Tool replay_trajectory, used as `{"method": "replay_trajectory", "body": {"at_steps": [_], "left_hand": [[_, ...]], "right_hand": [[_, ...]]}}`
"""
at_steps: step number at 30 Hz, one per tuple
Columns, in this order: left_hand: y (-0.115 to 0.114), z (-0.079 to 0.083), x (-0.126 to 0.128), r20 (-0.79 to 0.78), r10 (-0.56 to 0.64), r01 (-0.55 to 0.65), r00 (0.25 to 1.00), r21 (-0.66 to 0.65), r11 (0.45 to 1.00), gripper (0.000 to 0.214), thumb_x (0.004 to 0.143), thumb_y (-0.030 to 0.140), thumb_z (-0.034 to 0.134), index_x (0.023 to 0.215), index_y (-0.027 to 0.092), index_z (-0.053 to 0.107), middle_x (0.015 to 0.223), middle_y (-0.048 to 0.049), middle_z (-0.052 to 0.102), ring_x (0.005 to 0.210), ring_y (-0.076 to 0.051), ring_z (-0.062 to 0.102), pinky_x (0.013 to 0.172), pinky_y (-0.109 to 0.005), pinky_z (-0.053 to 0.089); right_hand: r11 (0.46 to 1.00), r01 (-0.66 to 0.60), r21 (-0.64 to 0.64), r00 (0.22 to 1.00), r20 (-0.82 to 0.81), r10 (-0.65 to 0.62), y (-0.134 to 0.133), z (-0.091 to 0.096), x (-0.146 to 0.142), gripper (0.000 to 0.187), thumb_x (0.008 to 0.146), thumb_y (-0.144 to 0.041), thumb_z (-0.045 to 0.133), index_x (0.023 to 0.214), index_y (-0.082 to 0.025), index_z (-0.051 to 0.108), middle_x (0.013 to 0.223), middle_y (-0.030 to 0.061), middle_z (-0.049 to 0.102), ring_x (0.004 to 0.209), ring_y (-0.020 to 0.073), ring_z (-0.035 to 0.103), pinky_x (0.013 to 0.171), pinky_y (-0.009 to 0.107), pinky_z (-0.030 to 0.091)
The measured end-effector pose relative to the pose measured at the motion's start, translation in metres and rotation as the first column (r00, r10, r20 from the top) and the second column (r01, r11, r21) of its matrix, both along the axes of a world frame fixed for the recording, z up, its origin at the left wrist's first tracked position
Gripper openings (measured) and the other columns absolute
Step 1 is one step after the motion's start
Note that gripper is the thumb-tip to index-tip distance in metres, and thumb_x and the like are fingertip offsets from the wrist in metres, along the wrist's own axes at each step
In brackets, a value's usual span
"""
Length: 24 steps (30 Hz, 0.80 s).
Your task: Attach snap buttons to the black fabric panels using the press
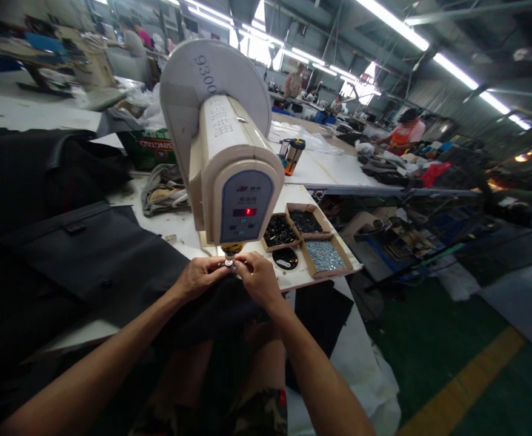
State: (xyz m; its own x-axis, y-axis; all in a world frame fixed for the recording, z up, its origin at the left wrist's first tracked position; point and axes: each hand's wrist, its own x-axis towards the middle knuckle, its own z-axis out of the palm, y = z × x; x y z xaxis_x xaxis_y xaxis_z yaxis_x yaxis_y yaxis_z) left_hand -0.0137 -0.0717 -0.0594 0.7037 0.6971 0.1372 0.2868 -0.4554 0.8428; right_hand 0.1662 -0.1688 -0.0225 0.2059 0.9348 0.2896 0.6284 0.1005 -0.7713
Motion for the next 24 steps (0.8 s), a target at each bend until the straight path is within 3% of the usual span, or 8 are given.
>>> {"method": "replay_trajectory", "body": {"at_steps": [5,9,17,24], "left_hand": [[0.002,0.0,-0.001,0.05,-0.075,0.076,0.996,-0.017,0.997,0.04,0.099,0.05,0.055,0.122,0.024,0.076,0.11,-0.0012,0.079,0.097,-0.021,0.072,0.085,-0.025,0.051],[0.004,-0.004,0.0,0.059,-0.065,0.066,0.996,-0.02,0.998,0.039,0.098,0.048,0.057,0.122,0.024,0.076,0.114,-0.0023,0.078,0.101,-0.021,0.072,0.089,-0.026,0.051],[0.001,0.002,0.0,-0.016,-0.012,0.012,1.0,0.013,1.0,0.04,0.095,0.044,0.059,0.117,0.016,0.077,0.089,-0.0031,0.078,0.083,-0.02,0.07,0.078,-0.027,0.054],[0.003,0.0,0.001,0.09,-0.071,0.073,0.993,-0.028,0.997,0.04,0.096,0.043,0.06,0.122,0.017,0.076,0.112,-0.0057,0.078,0.098,-0.023,0.073,0.088,-0.028,0.053]], "right_hand": [[1.0,0.009,0.027,0.994,-0.108,-0.006,-0.006,-0.014,-0.01,0.021,0.095,-0.029,0.063,0.112,-0.024,0.075,0.105,0.0056,0.074,0.096,0.0209,0.07,0.089,0.032,0.054],[1.0,0.009,0.028,0.988,-0.151,-0.005,-0.004,-0.016,-0.011,0.021,0.094,-0.03,0.065,0.111,-0.023,0.075,0.105,0.0061,0.074,0.093,0.0203,0.07,0.086,0.032,0.055],[1.0,0.02,-0.019,0.927,-0.373,-0.025,-0.001,-0.029,-0.012,0.024,0.089,-0.036,0.072,0.109,-0.022,0.078,0.108,0.0058,0.078,0.092,0.0208,0.073,0.082,0.03,0.058],[0.993,0.094,0.078,0.885,-0.463,-0.047,-0.003,-0.043,-0.019,0.02,0.09,-0.036,0.072,0.105,-0.024,0.079,0.103,0.0034,0.076,0.093,0.0198,0.071,0.083,0.03,0.057]]}}
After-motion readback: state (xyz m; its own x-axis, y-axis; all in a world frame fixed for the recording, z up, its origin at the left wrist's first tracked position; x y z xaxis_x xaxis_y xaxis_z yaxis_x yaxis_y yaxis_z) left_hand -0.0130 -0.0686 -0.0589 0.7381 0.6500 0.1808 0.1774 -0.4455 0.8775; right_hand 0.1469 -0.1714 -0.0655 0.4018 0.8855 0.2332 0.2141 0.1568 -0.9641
